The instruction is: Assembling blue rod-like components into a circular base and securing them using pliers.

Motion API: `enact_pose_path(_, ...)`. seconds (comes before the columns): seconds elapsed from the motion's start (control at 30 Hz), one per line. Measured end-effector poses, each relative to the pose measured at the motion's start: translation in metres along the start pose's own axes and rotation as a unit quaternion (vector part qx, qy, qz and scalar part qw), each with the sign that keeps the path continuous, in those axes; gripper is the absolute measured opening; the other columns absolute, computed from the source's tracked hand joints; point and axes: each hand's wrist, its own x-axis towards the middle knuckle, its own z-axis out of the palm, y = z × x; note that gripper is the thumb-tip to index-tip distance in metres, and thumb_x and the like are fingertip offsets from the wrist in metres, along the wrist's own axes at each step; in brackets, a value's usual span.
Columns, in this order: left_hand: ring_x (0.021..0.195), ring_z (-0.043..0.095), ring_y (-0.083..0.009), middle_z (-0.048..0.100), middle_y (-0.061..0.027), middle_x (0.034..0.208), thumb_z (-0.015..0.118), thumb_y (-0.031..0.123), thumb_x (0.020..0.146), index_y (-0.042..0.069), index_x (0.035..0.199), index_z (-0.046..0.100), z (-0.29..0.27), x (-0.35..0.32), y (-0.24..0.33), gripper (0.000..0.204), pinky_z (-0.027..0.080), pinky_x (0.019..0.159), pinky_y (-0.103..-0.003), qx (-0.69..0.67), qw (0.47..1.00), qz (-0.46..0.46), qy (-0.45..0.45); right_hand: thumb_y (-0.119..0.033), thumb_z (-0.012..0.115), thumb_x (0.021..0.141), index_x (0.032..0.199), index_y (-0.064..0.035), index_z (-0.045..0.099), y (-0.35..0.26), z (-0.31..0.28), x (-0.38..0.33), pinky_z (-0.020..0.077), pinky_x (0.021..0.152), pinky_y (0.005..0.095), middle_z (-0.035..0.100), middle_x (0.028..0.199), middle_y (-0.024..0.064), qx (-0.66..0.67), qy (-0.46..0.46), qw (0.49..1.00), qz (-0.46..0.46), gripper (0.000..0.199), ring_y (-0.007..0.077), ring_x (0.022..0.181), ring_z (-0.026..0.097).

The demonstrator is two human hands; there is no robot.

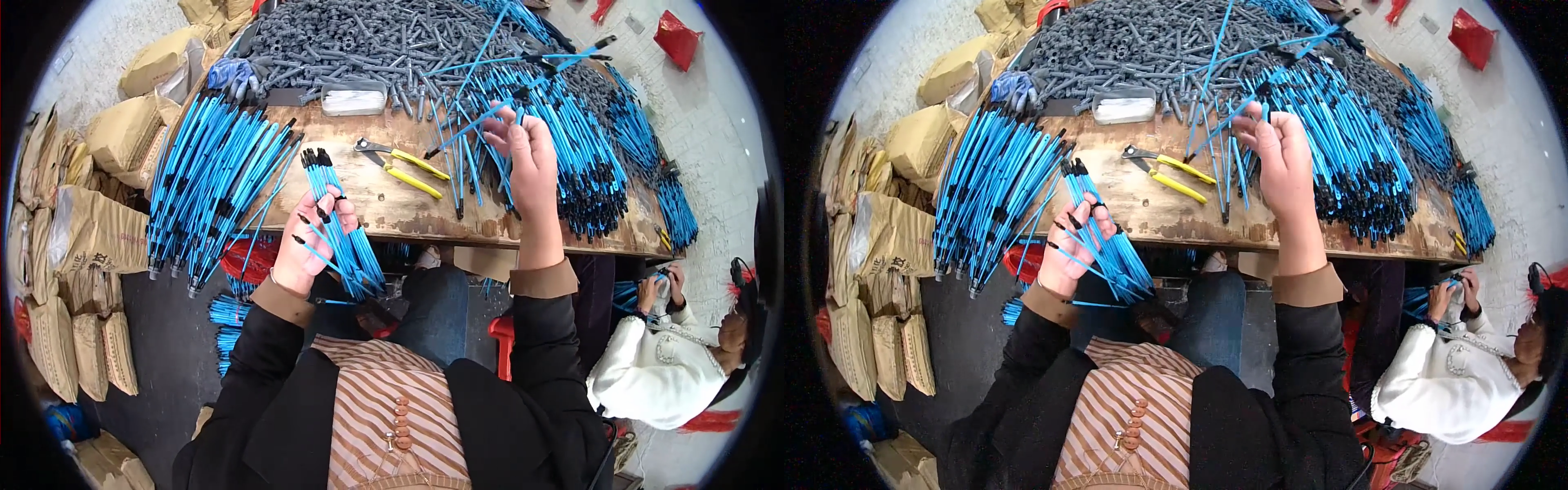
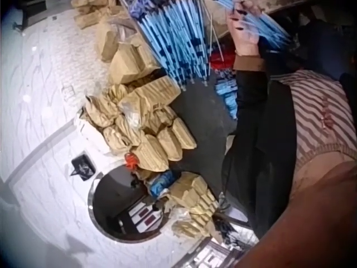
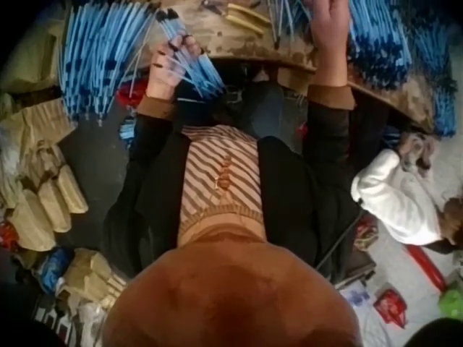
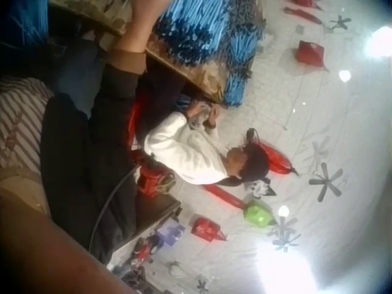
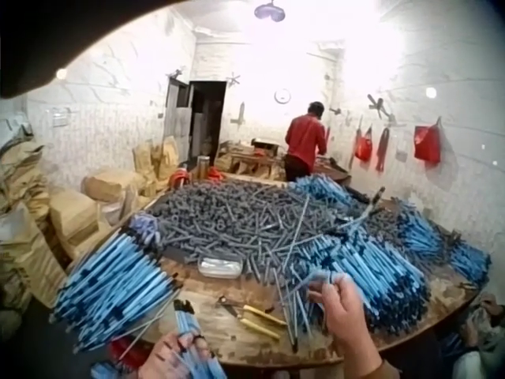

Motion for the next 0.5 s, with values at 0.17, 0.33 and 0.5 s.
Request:
enact_pose_path(0.17, 0.071, 0.063, -0.0208, 0.064, -0.01, 0.084, 0.058, 0.013, 0.088, 0.004, 0.104, 0.058, 0.009, 0.002, 0.001, 0.018, 0.053, 0.068, -0.031, 0.027, 1.0, -0.005, -0.004, -0.007, 0.049, 0.092, 0.093, -0.0001, 0.054, -0.036, 0.008, -0.002, 0.0446, 0.052, 0.0243, 0.064, 0.074, 0.0068, 0.43, -0.063, 0.889, 0.144, 0.009, 0.0166, 0.055, 0.057)
enact_pose_path(0.33, 0.072, 0.063, -0.0223, 0.064, -0.011, 0.085, 0.058, 0.012, 0.088, 0.003, 0.103, 0.058, 0.013, -0.001, 0.004, 0.017, 0.052, 0.068, -0.032, 0.017, 0.999, -0.03, -0.004, -0.006, 0.05, 0.09, 0.093, 0.0005, 0.055, -0.04, -0.004, -0.015, 0.0414, 0.049, 0.0204, 0.064, 0.072, 0.0063, 0.343, -0.418, 0.825, 0.164, 0.009, 0.012, 0.051, 0.052)
enact_pose_path(0.5, 0.072, 0.063, -0.0241, 0.063, -0.0132, 0.086, 0.058, 0.012, 0.089, 0.003, 0.104, 0.058, 0.021, 0.001, -0.002, 0.018, 0.052, 0.069, -0.033, 0.018, 0.999, -0.012, -0.041, -0.006, 0.052, 0.088, 0.084, -0.0019, 0.056, -0.045, 0.008, -0.03, 0.0403, 0.045, 0.0223, 0.062, 0.065, 0.0034, 0.121, -0.576, 0.801, 0.106, 0.007, 0.0113, 0.047, 0.049)
